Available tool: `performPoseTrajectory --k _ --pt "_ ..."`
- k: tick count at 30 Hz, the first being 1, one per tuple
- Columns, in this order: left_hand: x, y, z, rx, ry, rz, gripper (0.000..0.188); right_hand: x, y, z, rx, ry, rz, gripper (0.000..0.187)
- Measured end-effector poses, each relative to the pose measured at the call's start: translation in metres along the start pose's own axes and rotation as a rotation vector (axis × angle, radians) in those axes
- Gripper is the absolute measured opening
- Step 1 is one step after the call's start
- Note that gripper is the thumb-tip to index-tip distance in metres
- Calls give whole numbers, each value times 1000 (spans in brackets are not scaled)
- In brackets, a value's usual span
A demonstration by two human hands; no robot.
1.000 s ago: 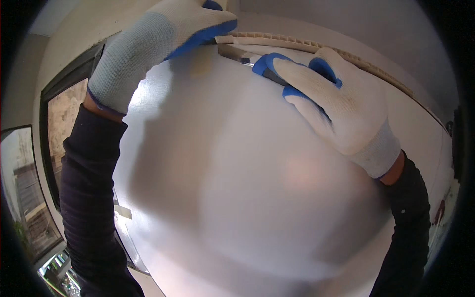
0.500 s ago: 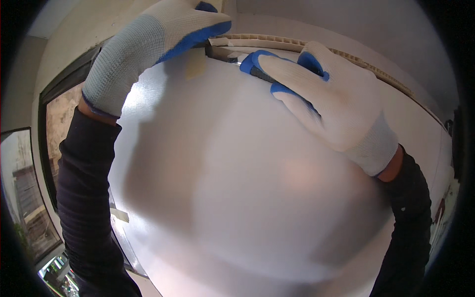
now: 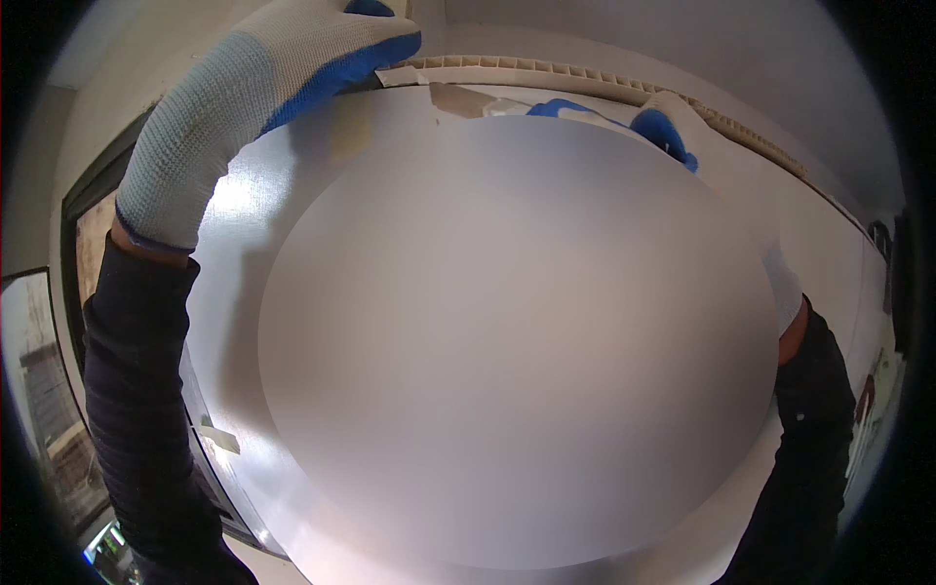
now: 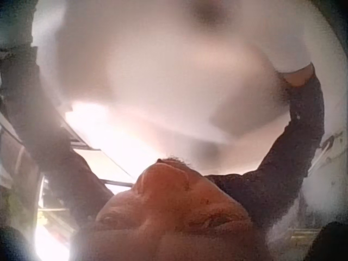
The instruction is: The person trims a white PVC panel along the top edge using a utility knife while wearing gloves.
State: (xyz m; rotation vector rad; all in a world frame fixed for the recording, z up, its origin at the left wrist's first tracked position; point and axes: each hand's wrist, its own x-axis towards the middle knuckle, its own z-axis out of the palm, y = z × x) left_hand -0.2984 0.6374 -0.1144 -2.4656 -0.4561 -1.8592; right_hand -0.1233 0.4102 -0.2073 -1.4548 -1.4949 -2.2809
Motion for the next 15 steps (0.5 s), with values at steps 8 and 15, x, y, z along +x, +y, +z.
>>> performPoseTrajectory --k 8,15 --pt "1 -6 -2 10 27 5 49 -4 -1 -9 -19 -48 43 45" --pt "19 -37 7 79 44 -50 49 -14 5 -24 -50 -90 75 44"
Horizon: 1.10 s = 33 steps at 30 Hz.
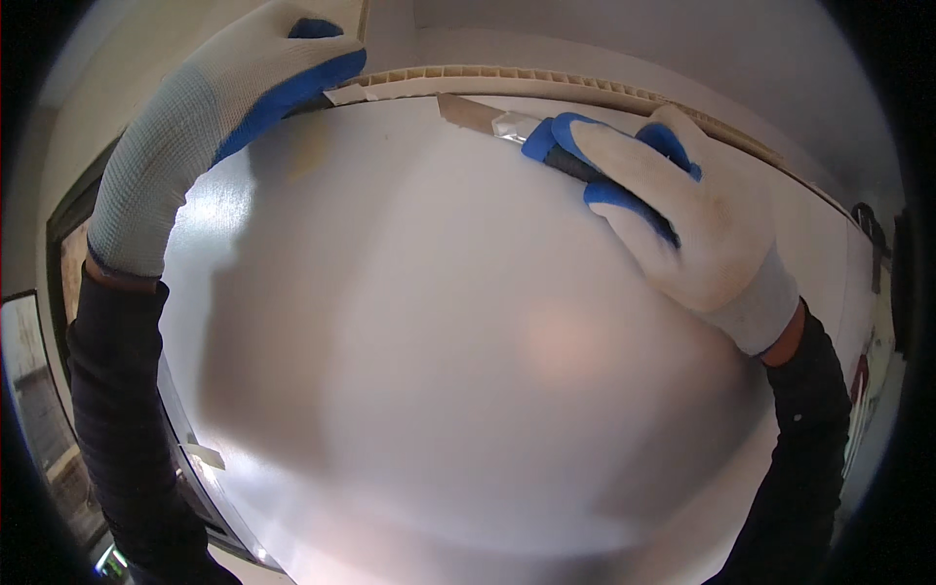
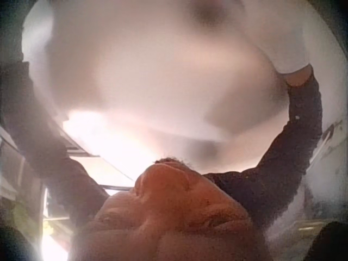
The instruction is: The person trims a white PVC panel along the top edge using a utility knife while wearing gloves.
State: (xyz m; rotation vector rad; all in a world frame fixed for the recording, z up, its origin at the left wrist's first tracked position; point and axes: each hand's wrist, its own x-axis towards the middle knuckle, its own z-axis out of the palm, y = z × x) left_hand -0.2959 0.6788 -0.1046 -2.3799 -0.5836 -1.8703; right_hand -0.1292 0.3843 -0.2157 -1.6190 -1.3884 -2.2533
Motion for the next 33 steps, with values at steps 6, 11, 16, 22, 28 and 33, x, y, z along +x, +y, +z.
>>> performPoseTrajectory --k 6,11,16,22,28,33 --pt "23 -55 2 207 104 241 52 -1 1 -4 74 5 15 45" --pt "15 -51 5 117 71 307 52 -19 20 -4 28 87 -2 45" --pt "20 -74 -4 267 190 385 49 -18 18 -23 11 -47 42 44" --pt "-20 21 -2 421 155 591 44 -62 70 -31 8 -7 41 44" --pt "1 42 15 60 68 -64 45 -75 104 -26 23 -23 20 43" --pt "7 -16 21 58 120 242 42 -82 106 -33 31 -23 56 42"
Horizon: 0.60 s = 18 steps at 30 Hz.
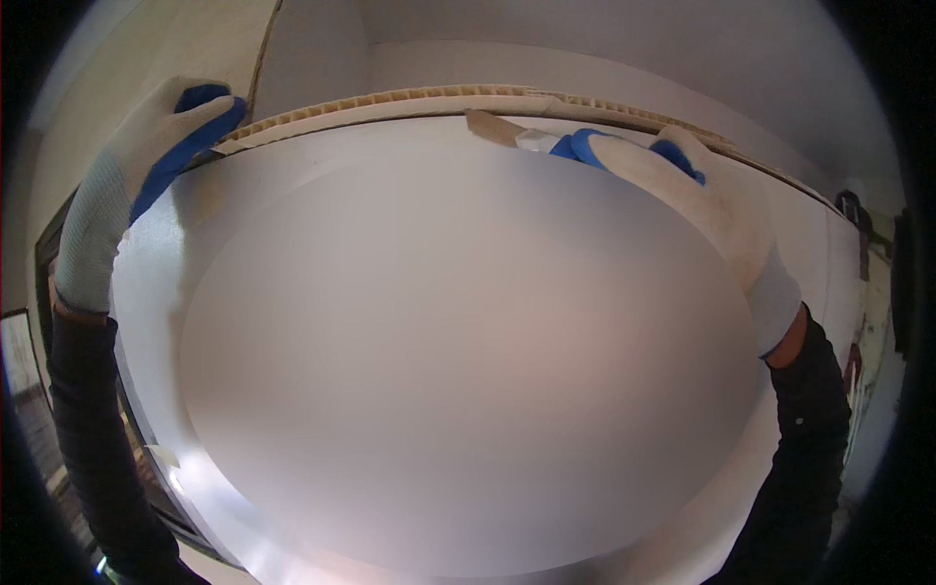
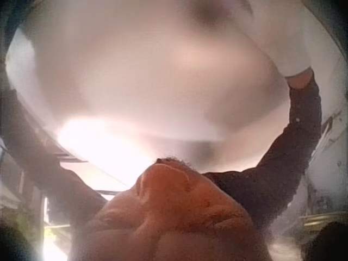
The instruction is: The person trims a white PVC panel along the top edge using a utility knife while wearing gloves.
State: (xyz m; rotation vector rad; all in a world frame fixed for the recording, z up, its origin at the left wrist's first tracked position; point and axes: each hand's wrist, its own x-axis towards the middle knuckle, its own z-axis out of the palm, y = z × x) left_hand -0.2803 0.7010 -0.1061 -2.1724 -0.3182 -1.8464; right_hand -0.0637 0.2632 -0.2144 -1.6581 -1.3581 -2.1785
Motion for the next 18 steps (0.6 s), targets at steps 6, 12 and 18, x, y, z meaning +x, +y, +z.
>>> performPoseTrajectory --k 6,12,18 --pt "-2 51 -13 86 -39 -3 42 -8 6 0 16 29 25 43" --pt "1 94 -9 -8 -43 -135 43 -34 55 -9 17 -6 32 43" --pt "11 81 -5 -190 -2 -267 46 -58 83 -13 23 41 20 42"
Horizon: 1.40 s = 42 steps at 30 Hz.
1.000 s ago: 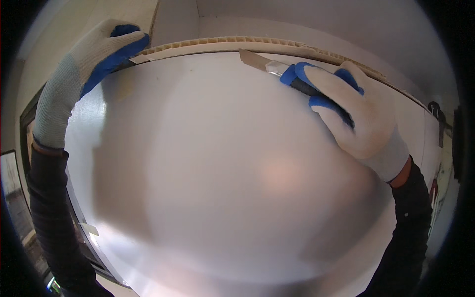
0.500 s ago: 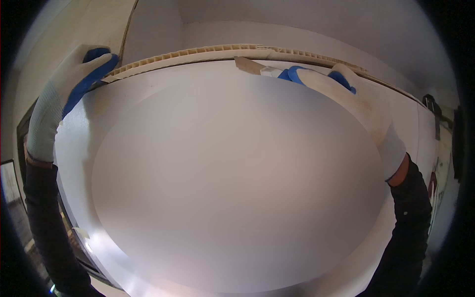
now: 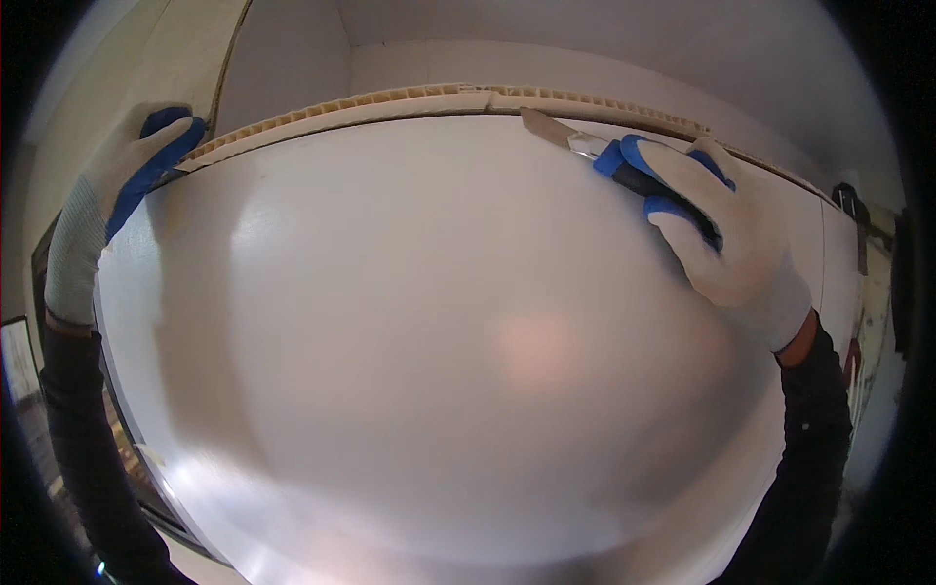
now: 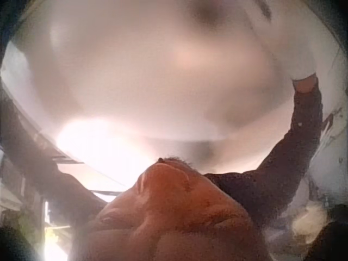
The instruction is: The person trims a white PVC panel along the top edge using a utility knife while wearing gloves.
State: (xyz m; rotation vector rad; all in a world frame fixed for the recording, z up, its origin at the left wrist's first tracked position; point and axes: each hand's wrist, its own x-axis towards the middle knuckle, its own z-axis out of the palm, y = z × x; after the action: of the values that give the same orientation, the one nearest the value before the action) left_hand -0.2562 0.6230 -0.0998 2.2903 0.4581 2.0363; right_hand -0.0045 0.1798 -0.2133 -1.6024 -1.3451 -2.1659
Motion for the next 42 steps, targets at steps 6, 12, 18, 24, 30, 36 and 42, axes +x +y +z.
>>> performPoseTrajectory --k 6,12,18,24,30,36,42 --pt "-21 36 4 107 93 -59 44 -6 14 -17 22 -22 -10 40" --pt "-77 163 43 -41 291 692 42 -4 28 -21 11 -64 -10 39" --pt "-103 227 91 159 161 743 33 -8 40 -22 6 -25 -72 39" --pt "-95 220 108 108 275 722 25 -20 54 -26 9 -46 -57 39" --pt "-93 215 114 101 407 848 23 -27 66 -30 -15 -62 -63 40" --pt "-94 216 116 90 387 825 22 -41 83 -37 6 -76 -21 41" --pt "-91 214 118 127 399 806 22 -53 100 -44 -17 -106 -5 40"
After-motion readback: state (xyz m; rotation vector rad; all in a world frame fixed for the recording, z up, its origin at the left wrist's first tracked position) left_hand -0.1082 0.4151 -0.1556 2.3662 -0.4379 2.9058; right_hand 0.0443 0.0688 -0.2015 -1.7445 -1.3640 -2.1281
